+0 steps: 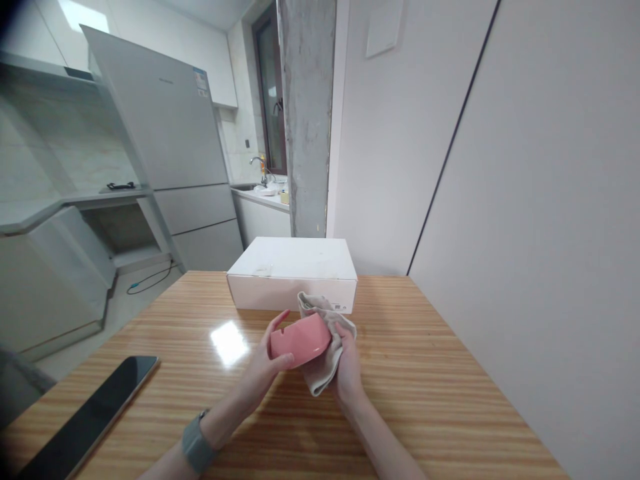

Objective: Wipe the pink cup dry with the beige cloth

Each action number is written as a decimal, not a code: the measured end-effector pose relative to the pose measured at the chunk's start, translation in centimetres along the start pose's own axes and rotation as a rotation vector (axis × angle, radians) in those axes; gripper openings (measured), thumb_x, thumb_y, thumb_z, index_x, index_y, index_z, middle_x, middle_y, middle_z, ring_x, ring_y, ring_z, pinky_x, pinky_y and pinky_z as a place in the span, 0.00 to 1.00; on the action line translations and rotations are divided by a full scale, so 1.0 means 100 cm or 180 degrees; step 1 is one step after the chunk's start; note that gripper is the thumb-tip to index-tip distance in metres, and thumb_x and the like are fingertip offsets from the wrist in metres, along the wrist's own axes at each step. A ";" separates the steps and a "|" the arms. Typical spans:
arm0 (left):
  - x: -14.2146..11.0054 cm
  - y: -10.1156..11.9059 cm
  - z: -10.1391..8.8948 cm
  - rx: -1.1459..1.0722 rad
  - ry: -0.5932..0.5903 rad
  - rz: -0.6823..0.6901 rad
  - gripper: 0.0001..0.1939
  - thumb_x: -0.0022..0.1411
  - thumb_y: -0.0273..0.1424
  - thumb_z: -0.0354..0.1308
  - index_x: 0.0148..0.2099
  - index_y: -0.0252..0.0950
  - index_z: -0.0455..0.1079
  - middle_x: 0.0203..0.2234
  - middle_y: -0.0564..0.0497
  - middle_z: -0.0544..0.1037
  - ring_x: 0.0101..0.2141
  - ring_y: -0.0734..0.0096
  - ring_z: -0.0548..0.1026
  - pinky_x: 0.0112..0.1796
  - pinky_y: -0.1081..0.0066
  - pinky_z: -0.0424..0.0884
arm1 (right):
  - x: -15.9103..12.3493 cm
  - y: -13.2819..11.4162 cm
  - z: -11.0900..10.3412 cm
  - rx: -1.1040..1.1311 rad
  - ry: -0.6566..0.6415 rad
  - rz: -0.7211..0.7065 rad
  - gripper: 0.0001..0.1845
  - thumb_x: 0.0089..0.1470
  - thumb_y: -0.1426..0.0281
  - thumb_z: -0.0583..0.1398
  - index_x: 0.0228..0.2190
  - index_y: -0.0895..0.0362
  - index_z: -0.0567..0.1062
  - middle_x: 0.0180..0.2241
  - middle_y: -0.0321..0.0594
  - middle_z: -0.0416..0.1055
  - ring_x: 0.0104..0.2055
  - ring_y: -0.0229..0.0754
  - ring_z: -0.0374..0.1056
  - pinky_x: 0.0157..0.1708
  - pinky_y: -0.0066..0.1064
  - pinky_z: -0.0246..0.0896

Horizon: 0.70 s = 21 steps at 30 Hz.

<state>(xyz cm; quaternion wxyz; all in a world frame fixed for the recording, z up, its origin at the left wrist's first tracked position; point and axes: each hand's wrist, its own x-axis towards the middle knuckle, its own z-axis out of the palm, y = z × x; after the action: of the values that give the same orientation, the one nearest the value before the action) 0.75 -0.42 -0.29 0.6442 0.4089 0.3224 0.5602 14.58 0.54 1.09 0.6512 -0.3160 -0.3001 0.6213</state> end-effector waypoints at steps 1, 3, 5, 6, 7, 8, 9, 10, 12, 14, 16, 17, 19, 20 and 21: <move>0.000 0.001 0.000 0.0107 0.0049 0.0012 0.53 0.38 0.30 0.72 0.65 0.40 0.50 0.44 0.43 0.75 0.44 0.55 0.74 0.46 0.61 0.69 | -0.001 0.001 -0.001 -0.0043 -0.0006 -0.0074 0.16 0.47 0.57 0.58 0.33 0.52 0.81 0.36 0.39 0.80 0.50 0.54 0.70 0.54 0.46 0.59; 0.002 0.001 -0.001 0.0235 0.0160 0.0026 0.56 0.37 0.30 0.73 0.66 0.39 0.49 0.44 0.42 0.75 0.44 0.55 0.74 0.45 0.61 0.69 | -0.002 0.003 -0.003 -0.0348 -0.0084 -0.0453 0.14 0.46 0.59 0.60 0.34 0.49 0.81 0.38 0.37 0.80 0.54 0.51 0.66 0.58 0.43 0.54; 0.005 -0.003 -0.003 0.0241 0.0279 -0.0031 0.57 0.36 0.30 0.73 0.66 0.38 0.48 0.46 0.41 0.75 0.45 0.54 0.73 0.47 0.60 0.69 | -0.003 0.006 -0.006 -0.0770 -0.0196 -0.0926 0.13 0.46 0.62 0.60 0.34 0.48 0.81 0.41 0.36 0.79 0.57 0.49 0.62 0.61 0.40 0.48; 0.006 -0.005 -0.004 0.0182 0.0295 -0.0081 0.57 0.36 0.30 0.73 0.66 0.38 0.48 0.47 0.40 0.74 0.47 0.54 0.73 0.48 0.60 0.68 | -0.003 0.006 -0.008 -0.0928 -0.0223 -0.1084 0.13 0.46 0.63 0.60 0.35 0.48 0.81 0.41 0.36 0.78 0.58 0.49 0.61 0.62 0.39 0.45; 0.008 -0.007 -0.005 0.0053 0.0282 -0.0137 0.57 0.38 0.31 0.73 0.66 0.38 0.47 0.49 0.39 0.73 0.48 0.54 0.72 0.48 0.60 0.67 | -0.003 0.007 -0.010 -0.1027 -0.0219 -0.1170 0.13 0.46 0.64 0.60 0.35 0.48 0.81 0.42 0.36 0.78 0.59 0.48 0.60 0.63 0.38 0.43; 0.008 -0.009 -0.006 -0.0132 0.0245 -0.0220 0.56 0.39 0.33 0.72 0.67 0.38 0.47 0.50 0.39 0.72 0.49 0.54 0.71 0.49 0.60 0.67 | -0.002 0.008 -0.012 -0.1056 -0.0177 -0.1190 0.13 0.47 0.64 0.60 0.35 0.48 0.81 0.43 0.36 0.78 0.59 0.48 0.59 0.63 0.38 0.43; 0.009 -0.010 -0.007 -0.0328 0.0193 -0.0322 0.54 0.42 0.35 0.71 0.67 0.38 0.47 0.51 0.38 0.71 0.50 0.53 0.71 0.49 0.61 0.67 | -0.001 0.008 -0.014 -0.1012 -0.0096 -0.1155 0.13 0.48 0.64 0.60 0.37 0.48 0.80 0.45 0.36 0.77 0.59 0.48 0.59 0.63 0.38 0.43; 0.008 -0.010 -0.007 -0.0496 0.0133 -0.0421 0.51 0.44 0.37 0.69 0.66 0.38 0.49 0.52 0.38 0.71 0.50 0.54 0.71 0.48 0.61 0.67 | 0.001 0.008 -0.015 -0.0903 0.0003 -0.1083 0.14 0.48 0.64 0.60 0.38 0.48 0.80 0.46 0.36 0.77 0.59 0.48 0.60 0.62 0.39 0.44; 0.006 -0.008 -0.005 -0.0650 0.0045 -0.0534 0.44 0.49 0.38 0.66 0.65 0.38 0.53 0.53 0.38 0.71 0.51 0.54 0.71 0.47 0.62 0.68 | 0.005 0.008 -0.017 -0.0550 0.0199 -0.0890 0.17 0.47 0.62 0.60 0.41 0.50 0.79 0.46 0.36 0.77 0.57 0.50 0.62 0.61 0.42 0.47; 0.002 -0.005 -0.003 -0.0580 -0.0013 -0.0508 0.40 0.50 0.36 0.67 0.63 0.38 0.56 0.53 0.39 0.71 0.51 0.53 0.70 0.47 0.62 0.68 | 0.007 0.007 -0.016 -0.0156 0.0332 -0.0696 0.19 0.47 0.62 0.60 0.42 0.51 0.79 0.43 0.36 0.78 0.54 0.51 0.65 0.59 0.44 0.52; -0.001 -0.002 -0.001 -0.0573 -0.0054 -0.0387 0.41 0.48 0.36 0.69 0.62 0.38 0.58 0.53 0.38 0.71 0.52 0.51 0.70 0.47 0.60 0.68 | 0.007 0.006 -0.013 0.0086 0.0348 -0.0547 0.19 0.47 0.61 0.59 0.41 0.51 0.79 0.40 0.35 0.79 0.52 0.51 0.67 0.56 0.43 0.55; -0.002 -0.002 0.000 -0.0618 -0.0081 -0.0333 0.42 0.46 0.36 0.70 0.62 0.38 0.59 0.54 0.38 0.71 0.52 0.50 0.69 0.48 0.59 0.67 | 0.006 0.006 -0.011 0.0149 0.0322 -0.0509 0.18 0.47 0.61 0.59 0.40 0.51 0.79 0.40 0.35 0.79 0.52 0.50 0.68 0.55 0.43 0.57; -0.002 -0.001 0.000 -0.0744 -0.0179 -0.0244 0.42 0.45 0.36 0.71 0.61 0.38 0.61 0.55 0.38 0.70 0.54 0.49 0.67 0.52 0.57 0.64 | 0.004 0.005 -0.006 0.0163 0.0197 -0.0518 0.17 0.48 0.62 0.58 0.39 0.50 0.80 0.42 0.36 0.79 0.52 0.49 0.68 0.55 0.41 0.57; -0.002 -0.001 -0.001 -0.0800 -0.0254 -0.0223 0.42 0.45 0.37 0.71 0.61 0.38 0.61 0.55 0.38 0.69 0.55 0.49 0.67 0.53 0.56 0.63 | 0.002 0.005 -0.005 0.0150 0.0126 -0.0558 0.16 0.49 0.62 0.59 0.39 0.50 0.80 0.43 0.36 0.78 0.53 0.48 0.68 0.55 0.40 0.57; -0.002 -0.001 -0.002 -0.0845 -0.0345 -0.0229 0.41 0.45 0.37 0.71 0.61 0.39 0.61 0.56 0.38 0.68 0.55 0.49 0.66 0.54 0.55 0.62 | 0.001 0.005 -0.003 0.0139 0.0062 -0.0594 0.16 0.49 0.62 0.59 0.40 0.50 0.79 0.44 0.36 0.78 0.53 0.47 0.67 0.56 0.39 0.56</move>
<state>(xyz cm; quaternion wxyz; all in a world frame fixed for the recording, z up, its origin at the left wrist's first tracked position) 0.61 -0.56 -0.49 0.7288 0.3380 0.2247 0.5516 14.52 0.65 0.46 0.7160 -0.2783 -0.3082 0.5612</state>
